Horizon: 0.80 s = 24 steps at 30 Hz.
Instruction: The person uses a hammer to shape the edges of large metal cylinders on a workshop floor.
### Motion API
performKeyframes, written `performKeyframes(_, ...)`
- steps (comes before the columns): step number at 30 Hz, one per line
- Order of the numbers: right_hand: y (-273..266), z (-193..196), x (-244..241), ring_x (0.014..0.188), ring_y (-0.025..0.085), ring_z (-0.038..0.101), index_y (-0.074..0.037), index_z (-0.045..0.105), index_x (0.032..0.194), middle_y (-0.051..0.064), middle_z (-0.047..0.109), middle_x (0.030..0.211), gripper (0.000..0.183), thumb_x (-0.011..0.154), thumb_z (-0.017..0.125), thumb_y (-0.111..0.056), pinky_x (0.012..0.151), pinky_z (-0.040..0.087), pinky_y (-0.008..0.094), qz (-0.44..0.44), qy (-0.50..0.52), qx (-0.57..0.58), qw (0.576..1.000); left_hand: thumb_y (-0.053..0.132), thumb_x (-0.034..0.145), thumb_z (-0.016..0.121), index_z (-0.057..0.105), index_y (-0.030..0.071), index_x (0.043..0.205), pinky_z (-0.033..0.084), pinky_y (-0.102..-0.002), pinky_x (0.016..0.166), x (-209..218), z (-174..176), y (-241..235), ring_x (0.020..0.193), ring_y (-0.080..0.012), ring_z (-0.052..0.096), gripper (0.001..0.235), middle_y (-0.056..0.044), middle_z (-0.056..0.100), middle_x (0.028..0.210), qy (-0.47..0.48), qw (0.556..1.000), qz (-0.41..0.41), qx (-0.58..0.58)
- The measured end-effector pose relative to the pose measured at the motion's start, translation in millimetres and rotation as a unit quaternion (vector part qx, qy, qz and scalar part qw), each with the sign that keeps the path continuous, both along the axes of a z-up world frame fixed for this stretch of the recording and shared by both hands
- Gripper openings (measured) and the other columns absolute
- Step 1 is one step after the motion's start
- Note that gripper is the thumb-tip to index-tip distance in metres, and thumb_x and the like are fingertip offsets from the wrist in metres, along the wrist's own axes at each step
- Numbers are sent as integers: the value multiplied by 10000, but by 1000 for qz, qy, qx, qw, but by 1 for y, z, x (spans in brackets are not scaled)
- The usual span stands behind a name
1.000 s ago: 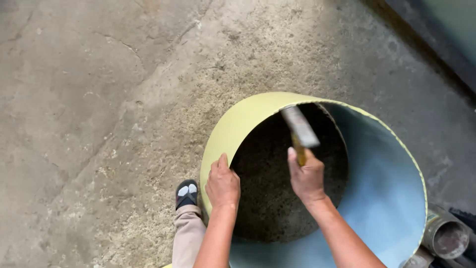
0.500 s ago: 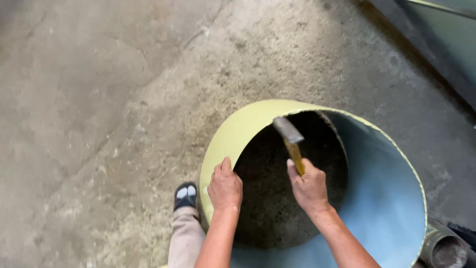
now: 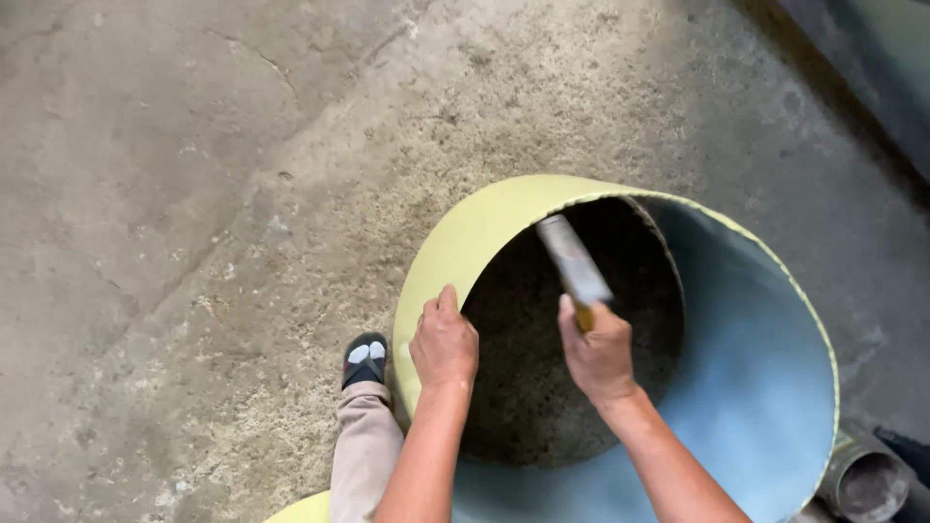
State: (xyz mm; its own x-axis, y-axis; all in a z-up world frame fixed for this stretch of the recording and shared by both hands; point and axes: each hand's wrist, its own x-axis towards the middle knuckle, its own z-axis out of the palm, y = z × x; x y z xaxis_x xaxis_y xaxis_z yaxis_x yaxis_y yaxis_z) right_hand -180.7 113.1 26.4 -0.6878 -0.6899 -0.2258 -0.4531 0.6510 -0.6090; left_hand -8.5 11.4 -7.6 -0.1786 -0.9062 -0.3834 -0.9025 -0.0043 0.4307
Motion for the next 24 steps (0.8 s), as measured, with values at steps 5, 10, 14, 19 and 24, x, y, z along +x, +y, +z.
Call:
performKeyframes(5,-20,22,-1,596,375,630,-29,640,797,206,617,606,312,959,705,-287,541,464,438,59,12,37,997,112,861,582,634,151,1275,566,-547,790,-5,1,-10,999,-383,699,419,-159,698,1140,-3,1000,4,9)
performKeyframes(10,-3,19,11,477,345,617,-42,616,714,202,581,573,374,979,688,-297,524,459,430,27,-2,-61,998,110,901,578,630,131,1283,570,-535,805,-2,1,0,1000,-384,702,386,-162,704,1115,9,1000,2,-6)
performKeyframes(14,-1,-3,3,609,378,610,-21,627,801,199,602,635,294,995,706,-227,517,457,409,101,27,-12,994,105,871,577,633,136,1248,568,-535,814,-4,-2,-4,1003,-374,705,382,-160,701,1096,-8,1000,-4,2)
performKeyframes(19,-8,37,14,479,358,624,-32,620,763,205,574,563,352,966,683,-313,521,470,443,27,-18,-54,998,114,915,544,629,127,1237,569,-536,810,-4,9,-1,989,-386,704,334,-159,704,1102,-1,1000,3,11)
performKeyframes(24,-10,13,9,602,406,650,-18,611,788,217,609,624,328,965,696,-282,541,480,449,52,-23,42,998,103,891,545,627,135,1235,572,-540,786,-4,0,-3,958,-395,708,355,-171,702,1071,1,1000,-7,4)
